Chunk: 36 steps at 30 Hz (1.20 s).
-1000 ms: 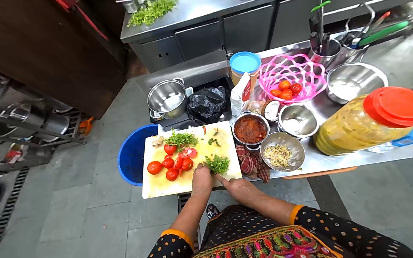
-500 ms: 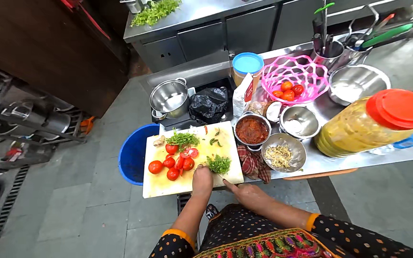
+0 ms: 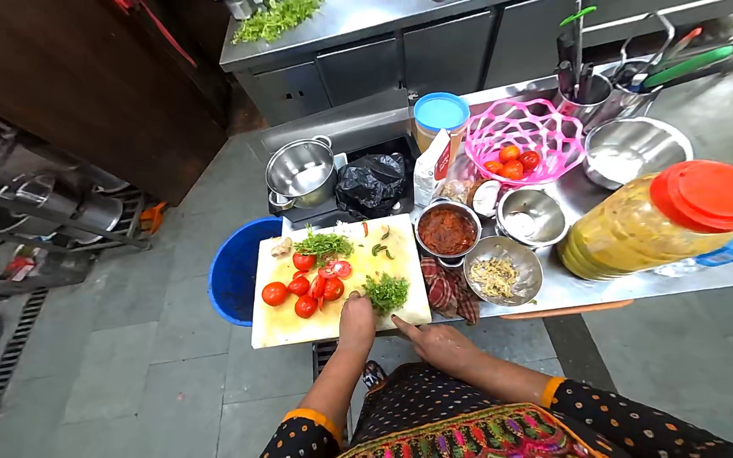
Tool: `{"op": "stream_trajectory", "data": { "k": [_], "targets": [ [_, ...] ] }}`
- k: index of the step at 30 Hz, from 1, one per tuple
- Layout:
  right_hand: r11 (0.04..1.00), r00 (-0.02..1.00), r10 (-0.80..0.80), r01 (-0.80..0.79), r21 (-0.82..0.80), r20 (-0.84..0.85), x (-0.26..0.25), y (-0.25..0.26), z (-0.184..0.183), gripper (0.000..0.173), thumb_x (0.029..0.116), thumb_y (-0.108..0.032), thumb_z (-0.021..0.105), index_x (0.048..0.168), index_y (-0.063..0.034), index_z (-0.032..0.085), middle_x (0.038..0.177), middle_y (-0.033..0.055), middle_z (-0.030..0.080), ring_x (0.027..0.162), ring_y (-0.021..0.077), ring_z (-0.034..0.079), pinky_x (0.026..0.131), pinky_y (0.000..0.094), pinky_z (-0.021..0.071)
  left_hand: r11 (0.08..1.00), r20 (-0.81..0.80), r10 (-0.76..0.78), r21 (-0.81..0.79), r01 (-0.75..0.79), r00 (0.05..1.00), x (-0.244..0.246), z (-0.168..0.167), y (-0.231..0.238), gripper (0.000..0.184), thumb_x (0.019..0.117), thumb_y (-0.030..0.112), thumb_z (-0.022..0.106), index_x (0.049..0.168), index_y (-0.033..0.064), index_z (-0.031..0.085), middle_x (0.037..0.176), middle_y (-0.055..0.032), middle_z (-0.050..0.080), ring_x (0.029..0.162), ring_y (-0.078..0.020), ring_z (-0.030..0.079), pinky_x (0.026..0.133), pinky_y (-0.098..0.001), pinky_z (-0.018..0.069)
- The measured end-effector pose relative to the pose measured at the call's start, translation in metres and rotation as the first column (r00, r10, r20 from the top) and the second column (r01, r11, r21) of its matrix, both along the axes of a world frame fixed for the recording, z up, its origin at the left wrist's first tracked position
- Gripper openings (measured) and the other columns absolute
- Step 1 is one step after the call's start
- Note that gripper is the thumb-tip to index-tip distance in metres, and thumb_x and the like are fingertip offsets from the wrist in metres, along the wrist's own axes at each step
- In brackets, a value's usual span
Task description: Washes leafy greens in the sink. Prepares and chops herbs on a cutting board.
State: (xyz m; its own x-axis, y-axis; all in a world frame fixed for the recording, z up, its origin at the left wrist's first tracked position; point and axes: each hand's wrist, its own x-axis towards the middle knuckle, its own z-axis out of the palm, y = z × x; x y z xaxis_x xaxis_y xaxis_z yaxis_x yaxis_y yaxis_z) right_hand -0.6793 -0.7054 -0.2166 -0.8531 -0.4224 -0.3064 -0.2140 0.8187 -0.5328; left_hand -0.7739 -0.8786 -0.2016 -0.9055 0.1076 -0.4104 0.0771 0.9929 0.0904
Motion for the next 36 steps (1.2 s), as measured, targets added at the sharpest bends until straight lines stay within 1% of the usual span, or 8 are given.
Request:
{"op": "stream_trajectory", "data": {
  "k": [5,13,17,19,23,29,32,36],
  "targets": [
    [1.0,1.0,0.008,-0.009,0.019,0.03,-0.017,-0.018,-0.002,0.058,0.1063,-0.017,0.043,0.163,-0.0232,0.03,0.09,0.0186,0.07,0.087,0.0384,0.072,0.08,0.0547,0.0575,0.998,0.018,0.069,0.013,-0.069,0.997,-0.009,0.003,-0.001,0.017,0.0986,0.006,0.059,0.102,-0.0013,0.074,0.113,-0.021,0.068,0.11,-0.0357,0.067,0.095,-0.0494,0.0563],
    [1.0,0.999,0.006,-0.006,0.008,0.045,-0.005,-0.004,-0.008,0.06,0.1064,-0.017,0.042,0.163,-0.0261,0.027,0.095,0.0205,0.07,0.089,0.0399,0.071,0.08,0.0563,0.0576,0.992,0.002,0.07,0.106,-0.07,0.998,-0.011,-0.002,-0.011,0.017,0.0981,0.008,0.061,0.103,0.0023,0.076,0.113,-0.0188,0.07,0.111,-0.0348,0.067,0.097,-0.0517,0.0545],
    [1.0,0.998,-0.006,0.006,-0.002,0.066,-0.017,-0.014,-0.008,0.06,0.1072,-0.018,0.041,0.164,-0.0265,0.026,0.095,0.0203,0.07,0.091,0.0395,0.071,0.082,0.0554,0.0568,0.968,0.049,0.059,0.241,-0.069,0.997,-0.006,0.005,-0.018,0.024,0.0872,0.011,0.071,0.109,0.0008,0.076,0.116,-0.0184,0.066,0.11,-0.0317,0.065,0.098,-0.0487,0.0537],
    [1.0,1.0,0.0,0.0,-0.004,0.03,-0.015,-0.016,-0.012,0.059,0.1071,-0.018,0.041,0.164,-0.0254,0.027,0.091,0.0186,0.07,0.088,0.0379,0.072,0.08,0.0543,0.0577,0.974,0.05,0.051,0.217,-0.061,0.997,-0.001,0.003,-0.014,0.028,0.0888,0.019,0.076,0.109,-0.0002,0.075,0.117,-0.0183,0.065,0.111,-0.0312,0.065,0.099,-0.0473,0.0545],
    [1.0,1.0,-0.003,0.002,0.006,0.027,-0.015,-0.019,-0.009,0.058,0.1068,-0.017,0.041,0.163,-0.0248,0.029,0.091,0.0187,0.07,0.088,0.0377,0.072,0.08,0.0541,0.0576,0.989,-0.032,0.048,0.142,-0.043,0.998,-0.003,-0.005,-0.007,0.018,0.0983,0.01,0.061,0.096,0.0022,0.077,0.107,-0.0179,0.071,0.108,-0.0333,0.068,0.096,-0.0494,0.0549],
    [1.0,1.0,0.03,-0.03,0.002,0.002,0.004,0.004,-0.011,0.059,0.1063,-0.018,0.042,0.163,-0.0263,0.028,0.092,0.0196,0.07,0.085,0.0391,0.072,0.078,0.0557,0.0577,0.993,-0.007,0.097,0.071,-0.096,0.995,-0.004,-0.005,-0.005,0.023,0.1021,0.016,0.057,0.101,0.0028,0.075,0.108,-0.0188,0.071,0.107,-0.035,0.069,0.092,-0.0528,0.0562],
    [0.999,0.999,0.028,-0.027,-0.029,0.043,-0.004,-0.001,-0.001,0.059,0.107,-0.021,0.042,0.164,-0.0263,0.027,0.092,0.0195,0.071,0.086,0.0398,0.071,0.079,0.0571,0.0572,0.99,0.045,0.131,0.053,-0.133,0.99,-0.003,0.006,0.001,0.02,0.1,0.014,0.059,0.105,0.0001,0.073,0.113,-0.0209,0.07,0.111,-0.0373,0.067,0.095,-0.0537,0.0554],
    [0.999,0.998,0.007,-0.004,-0.054,0.069,-0.015,-0.017,-0.006,0.057,0.1075,-0.021,0.042,0.163,-0.026,0.029,0.09,0.0192,0.071,0.087,0.0393,0.072,0.081,0.0573,0.0568,0.977,0.087,0.193,0.077,-0.2,0.977,-0.003,0.013,0.002,0.017,0.0924,0.017,0.069,0.098,0.0026,0.075,0.106,-0.0197,0.072,0.106,-0.036,0.069,0.092,-0.0558,0.0556]
  ]
}}
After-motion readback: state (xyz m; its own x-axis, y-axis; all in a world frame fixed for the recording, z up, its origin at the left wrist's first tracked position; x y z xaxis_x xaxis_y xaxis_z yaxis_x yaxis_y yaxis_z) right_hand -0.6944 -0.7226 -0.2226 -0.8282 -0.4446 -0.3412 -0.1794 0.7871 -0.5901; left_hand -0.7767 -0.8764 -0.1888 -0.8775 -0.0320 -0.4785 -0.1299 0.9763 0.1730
